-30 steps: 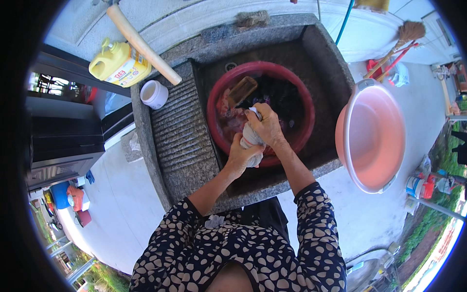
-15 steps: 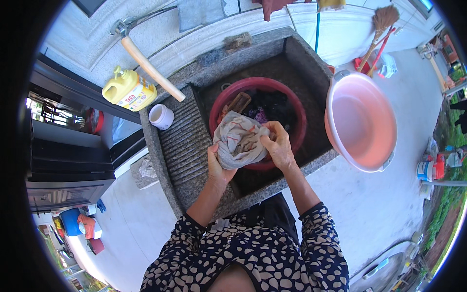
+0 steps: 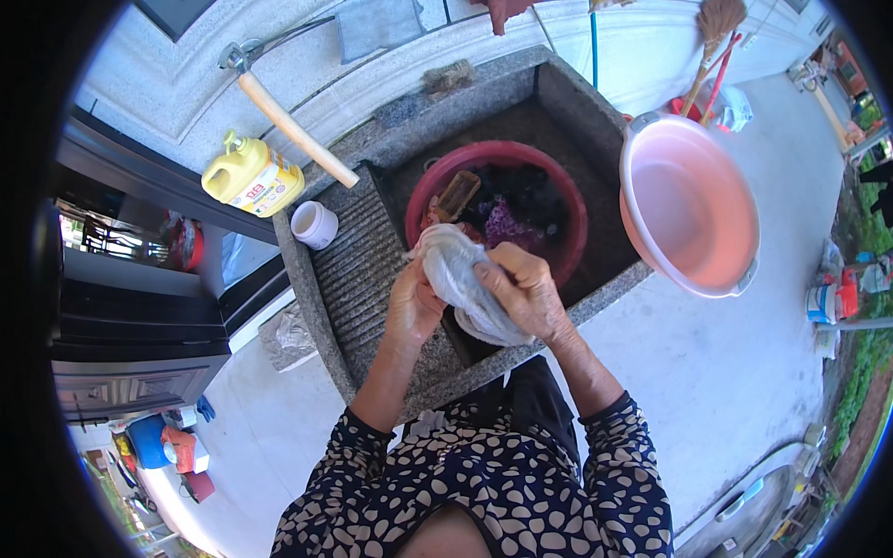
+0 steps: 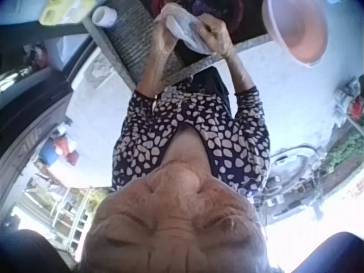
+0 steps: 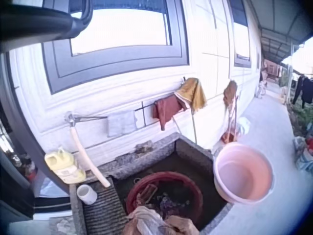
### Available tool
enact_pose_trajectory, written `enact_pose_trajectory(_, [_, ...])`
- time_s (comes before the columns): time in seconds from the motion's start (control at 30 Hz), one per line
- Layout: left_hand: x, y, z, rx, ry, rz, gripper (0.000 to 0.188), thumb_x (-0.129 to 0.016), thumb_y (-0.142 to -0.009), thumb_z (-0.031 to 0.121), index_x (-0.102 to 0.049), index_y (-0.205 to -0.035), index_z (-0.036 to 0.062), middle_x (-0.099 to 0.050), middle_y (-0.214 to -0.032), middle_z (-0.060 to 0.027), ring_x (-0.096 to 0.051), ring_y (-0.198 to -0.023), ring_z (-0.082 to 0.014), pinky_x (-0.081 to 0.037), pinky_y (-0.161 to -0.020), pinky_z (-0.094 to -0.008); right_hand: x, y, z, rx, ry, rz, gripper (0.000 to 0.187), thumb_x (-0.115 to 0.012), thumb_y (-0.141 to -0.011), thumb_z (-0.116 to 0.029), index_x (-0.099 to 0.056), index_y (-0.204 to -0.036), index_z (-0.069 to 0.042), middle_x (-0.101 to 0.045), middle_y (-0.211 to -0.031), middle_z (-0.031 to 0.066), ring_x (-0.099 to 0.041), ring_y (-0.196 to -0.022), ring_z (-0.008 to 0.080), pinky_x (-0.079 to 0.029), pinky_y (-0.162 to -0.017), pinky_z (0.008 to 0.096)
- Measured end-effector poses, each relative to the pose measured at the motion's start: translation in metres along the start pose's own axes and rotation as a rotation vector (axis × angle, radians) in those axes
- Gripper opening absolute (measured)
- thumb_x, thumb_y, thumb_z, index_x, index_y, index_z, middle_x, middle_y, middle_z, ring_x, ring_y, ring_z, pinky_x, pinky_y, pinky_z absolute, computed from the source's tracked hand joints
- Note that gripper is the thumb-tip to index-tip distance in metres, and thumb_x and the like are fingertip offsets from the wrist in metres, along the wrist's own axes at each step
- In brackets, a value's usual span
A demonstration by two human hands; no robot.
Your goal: The person washes clothes by hand at an outdoor stone washbasin. They scrub a light-colored towel and a purple patterned cloth on a washboard using a brush, then rinse and wring the items in a pink basin filled with water.
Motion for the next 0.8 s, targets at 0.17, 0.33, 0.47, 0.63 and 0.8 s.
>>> enact_pose_trajectory(0.17, [0.019,-0.003,-0.015,0.119,-0.027,0.024,0.036,-0.055,-0.095,0.034,-0.054,-0.124,0.0123,-0.058,-0.124,-0.0085,-0.053,-0.115,-0.0230,-0.046,-0.090,-0.0445,0.023,-0.002,-0.015,-0.028,-0.192,0.156,0.023,-0.059,-0.097,-0.022,-0.061,-0.090,-0.001,-0.052,-0.076,-0.0039,-0.045,-0.074,0.0039,-0.039,-0.065,0.0219])
enact_pose_trajectory(0.33, [-0.001,0.006,-0.033,0.308,-0.290,0.081,0.025,-0.064,-0.089,0.037,-0.061,-0.104,0.0173,-0.061,-0.110,-0.0034,-0.056,-0.100,-0.0212,-0.045,-0.077,-0.0397,0.093,-0.001,-0.084,0.227,-0.212,0.409,0.017,-0.060,-0.096,-0.016,-0.063,-0.097,0.001,-0.060,-0.085,0.0002,-0.054,-0.080,0.0074,-0.045,-0.072,0.0241])
enact_pose_trajectory(0.47, [0.033,0.001,-0.039,0.308,-0.352,0.187,0.024,-0.072,-0.084,0.032,-0.061,-0.102,0.0188,-0.064,-0.099,-0.0009,-0.059,-0.087,-0.0184,-0.044,-0.071,-0.0361,0.182,0.001,-0.175,0.443,-0.327,0.414,0.043,-0.047,-0.099,-0.031,-0.057,-0.120,0.005,-0.068,-0.104,0.0170,-0.068,-0.095,0.0237,-0.056,-0.085,0.0356])
enact_pose_trajectory(0.63, [0.036,-0.010,-0.057,0.390,-0.341,0.201,0.027,-0.069,-0.086,0.029,-0.057,-0.107,0.0165,-0.063,-0.098,-0.0012,-0.058,-0.086,-0.0176,-0.045,-0.071,-0.0367,0.305,-0.022,-0.267,0.593,-0.543,0.313,0.037,-0.049,-0.099,-0.026,-0.059,-0.120,0.002,-0.066,-0.109,0.0187,-0.066,-0.097,0.0243,-0.055,-0.086,0.0385])
enact_pose_trajectory(0.8, [0.019,-0.016,-0.059,0.293,-0.510,0.219,0.028,-0.070,-0.085,0.022,-0.056,-0.108,0.0145,-0.061,-0.104,-0.0032,-0.058,-0.087,-0.0192,-0.045,-0.071,-0.0361,0.400,-0.013,-0.315,0.684,-0.370,0.574,0.035,-0.051,-0.098,-0.026,-0.060,-0.117,0.002,-0.066,-0.106,0.0157,-0.065,-0.095,0.0213,-0.053,-0.084,0.0357])
Point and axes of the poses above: each hand's wrist, its own y-axis away from the middle knuckle, its own x-axis out of the back of the hand, z = x × y, the point moved 6 cm from there along -y, towards the middle knuckle
